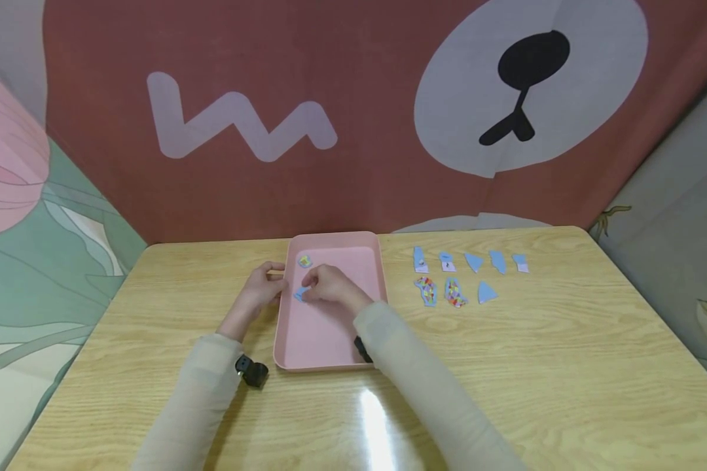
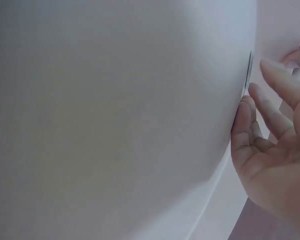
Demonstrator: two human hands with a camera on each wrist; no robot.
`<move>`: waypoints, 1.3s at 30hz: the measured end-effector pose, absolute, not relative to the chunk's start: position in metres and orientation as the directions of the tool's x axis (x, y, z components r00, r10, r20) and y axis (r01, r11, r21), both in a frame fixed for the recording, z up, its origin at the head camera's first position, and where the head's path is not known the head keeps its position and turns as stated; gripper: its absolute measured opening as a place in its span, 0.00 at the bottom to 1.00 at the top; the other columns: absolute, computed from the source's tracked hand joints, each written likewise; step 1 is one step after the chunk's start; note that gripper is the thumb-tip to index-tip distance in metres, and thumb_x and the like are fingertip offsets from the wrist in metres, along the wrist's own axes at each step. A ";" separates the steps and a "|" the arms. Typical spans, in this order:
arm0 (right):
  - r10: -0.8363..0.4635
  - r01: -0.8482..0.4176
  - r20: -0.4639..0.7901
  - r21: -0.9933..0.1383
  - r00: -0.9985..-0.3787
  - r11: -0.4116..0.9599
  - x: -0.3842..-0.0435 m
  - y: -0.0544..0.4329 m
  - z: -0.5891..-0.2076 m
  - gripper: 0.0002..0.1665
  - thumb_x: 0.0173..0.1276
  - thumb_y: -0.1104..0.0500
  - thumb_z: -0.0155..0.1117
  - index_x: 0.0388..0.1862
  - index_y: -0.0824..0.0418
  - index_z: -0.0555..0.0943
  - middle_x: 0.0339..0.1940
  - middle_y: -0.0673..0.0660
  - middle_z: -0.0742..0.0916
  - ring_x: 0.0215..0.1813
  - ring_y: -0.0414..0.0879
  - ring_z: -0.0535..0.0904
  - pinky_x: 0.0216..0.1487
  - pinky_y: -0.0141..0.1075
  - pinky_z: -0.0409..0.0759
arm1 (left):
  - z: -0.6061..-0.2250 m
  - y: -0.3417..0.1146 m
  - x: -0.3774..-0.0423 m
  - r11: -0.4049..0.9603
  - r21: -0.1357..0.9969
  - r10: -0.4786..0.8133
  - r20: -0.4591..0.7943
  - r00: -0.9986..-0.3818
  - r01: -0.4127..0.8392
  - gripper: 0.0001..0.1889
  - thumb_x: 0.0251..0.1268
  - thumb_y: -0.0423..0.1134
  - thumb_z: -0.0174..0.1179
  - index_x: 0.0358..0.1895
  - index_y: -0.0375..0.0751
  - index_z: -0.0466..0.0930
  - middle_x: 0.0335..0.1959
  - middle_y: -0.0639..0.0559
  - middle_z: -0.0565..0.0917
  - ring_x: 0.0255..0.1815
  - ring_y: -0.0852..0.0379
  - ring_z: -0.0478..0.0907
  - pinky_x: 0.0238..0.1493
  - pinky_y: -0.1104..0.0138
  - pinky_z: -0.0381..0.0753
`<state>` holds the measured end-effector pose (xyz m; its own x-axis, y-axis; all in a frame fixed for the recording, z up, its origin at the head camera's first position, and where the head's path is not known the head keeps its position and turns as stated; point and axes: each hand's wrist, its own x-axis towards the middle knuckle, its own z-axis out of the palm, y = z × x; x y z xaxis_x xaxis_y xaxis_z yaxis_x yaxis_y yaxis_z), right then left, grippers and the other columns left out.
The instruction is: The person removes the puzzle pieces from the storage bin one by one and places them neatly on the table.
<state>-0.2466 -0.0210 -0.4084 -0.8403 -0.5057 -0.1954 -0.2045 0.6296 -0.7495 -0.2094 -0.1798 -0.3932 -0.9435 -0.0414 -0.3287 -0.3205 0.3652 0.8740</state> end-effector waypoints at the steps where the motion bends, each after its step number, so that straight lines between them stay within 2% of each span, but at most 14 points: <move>1: -0.510 -0.209 -0.195 -0.748 -0.838 0.630 -0.246 -0.021 -0.408 0.17 0.56 0.61 0.70 0.45 0.66 0.83 0.39 0.58 0.85 0.38 0.42 0.73 0.42 0.27 0.73 | -0.393 -0.180 -0.209 0.366 0.874 -0.040 -0.329 -0.944 -0.320 0.26 0.65 0.29 0.48 0.67 0.31 0.60 0.61 0.27 0.71 0.42 0.53 0.80 0.38 0.68 0.83; 7: -0.530 -0.266 -0.180 -0.706 -0.829 0.656 -0.246 -0.025 -0.407 0.15 0.57 0.61 0.71 0.43 0.65 0.83 0.41 0.59 0.86 0.41 0.44 0.76 0.49 0.32 0.76 | -0.392 -0.179 -0.209 0.374 0.869 -0.043 -0.333 -0.942 -0.325 0.26 0.66 0.30 0.48 0.67 0.32 0.60 0.61 0.28 0.71 0.40 0.54 0.80 0.36 0.69 0.82; 11: -0.526 -0.253 -0.197 -0.706 -0.827 0.662 -0.246 -0.025 -0.408 0.14 0.57 0.62 0.71 0.42 0.65 0.83 0.41 0.59 0.86 0.41 0.44 0.75 0.49 0.33 0.75 | -0.392 -0.179 -0.209 0.376 0.866 -0.049 -0.336 -0.940 -0.330 0.25 0.66 0.30 0.48 0.67 0.32 0.60 0.61 0.28 0.72 0.41 0.54 0.80 0.37 0.69 0.82; 16: -0.521 -0.236 -0.209 -0.713 -0.827 0.660 -0.246 -0.024 -0.406 0.14 0.55 0.64 0.71 0.42 0.66 0.83 0.39 0.57 0.85 0.39 0.42 0.74 0.46 0.29 0.74 | -0.391 -0.178 -0.208 0.375 0.867 -0.049 -0.336 -0.941 -0.329 0.25 0.66 0.30 0.48 0.67 0.32 0.60 0.61 0.28 0.71 0.42 0.53 0.79 0.38 0.69 0.82; 23: -0.515 -0.209 -0.205 -0.745 -0.832 0.633 -0.244 -0.024 -0.403 0.13 0.52 0.69 0.71 0.39 0.67 0.82 0.29 0.51 0.79 0.34 0.40 0.71 0.37 0.24 0.69 | -0.390 -0.179 -0.207 0.363 0.873 -0.047 -0.330 -0.943 -0.324 0.26 0.65 0.29 0.48 0.67 0.31 0.60 0.61 0.27 0.72 0.39 0.54 0.80 0.37 0.68 0.82; 26: -0.498 -0.185 -0.207 -0.757 -0.842 0.627 -0.243 -0.023 -0.402 0.12 0.53 0.70 0.69 0.39 0.67 0.82 0.29 0.52 0.80 0.33 0.40 0.72 0.35 0.23 0.68 | -0.391 -0.178 -0.207 0.363 0.873 -0.052 -0.331 -0.942 -0.326 0.26 0.65 0.29 0.48 0.67 0.31 0.60 0.61 0.27 0.72 0.39 0.54 0.80 0.37 0.68 0.82; 30: -0.469 -0.121 -0.211 -0.804 -0.858 0.582 -0.244 -0.019 -0.401 0.11 0.55 0.71 0.66 0.40 0.68 0.83 0.30 0.54 0.83 0.32 0.39 0.72 0.32 0.22 0.69 | -0.391 -0.177 -0.207 0.363 0.872 -0.059 -0.330 -0.942 -0.328 0.26 0.64 0.29 0.48 0.67 0.31 0.61 0.61 0.27 0.72 0.39 0.54 0.80 0.37 0.69 0.82; 34: -0.458 -0.042 -0.213 -0.873 -0.863 0.485 -0.247 -0.013 -0.397 0.13 0.59 0.72 0.61 0.43 0.70 0.82 0.27 0.52 0.80 0.29 0.39 0.72 0.29 0.24 0.72 | -0.391 -0.177 -0.207 0.362 0.873 -0.057 -0.330 -0.942 -0.327 0.26 0.65 0.29 0.48 0.67 0.31 0.60 0.61 0.27 0.72 0.37 0.55 0.80 0.35 0.70 0.82; 37: -0.459 -0.012 -0.209 -0.901 -0.863 0.433 -0.249 -0.008 -0.391 0.15 0.61 0.71 0.58 0.47 0.70 0.81 0.27 0.52 0.79 0.28 0.39 0.72 0.30 0.26 0.73 | -0.392 -0.178 -0.208 0.361 0.872 -0.056 -0.334 -0.941 -0.331 0.26 0.65 0.29 0.48 0.67 0.32 0.60 0.61 0.27 0.72 0.37 0.55 0.80 0.35 0.70 0.81; 39: -0.457 -0.006 -0.209 -0.905 -0.865 0.426 -0.250 -0.004 -0.385 0.16 0.62 0.70 0.58 0.50 0.69 0.81 0.32 0.54 0.83 0.30 0.39 0.74 0.33 0.26 0.75 | -0.393 -0.178 -0.208 0.361 0.871 -0.056 -0.335 -0.941 -0.332 0.26 0.65 0.29 0.48 0.67 0.32 0.60 0.61 0.28 0.72 0.37 0.55 0.80 0.35 0.70 0.81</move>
<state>-0.2497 -0.0039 -0.3852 -0.8648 -0.4567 -0.2089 -0.0062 0.4257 -0.9048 -0.2079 -0.1780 -0.3926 -0.9406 -0.0560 -0.3349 -0.3318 0.3612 0.8715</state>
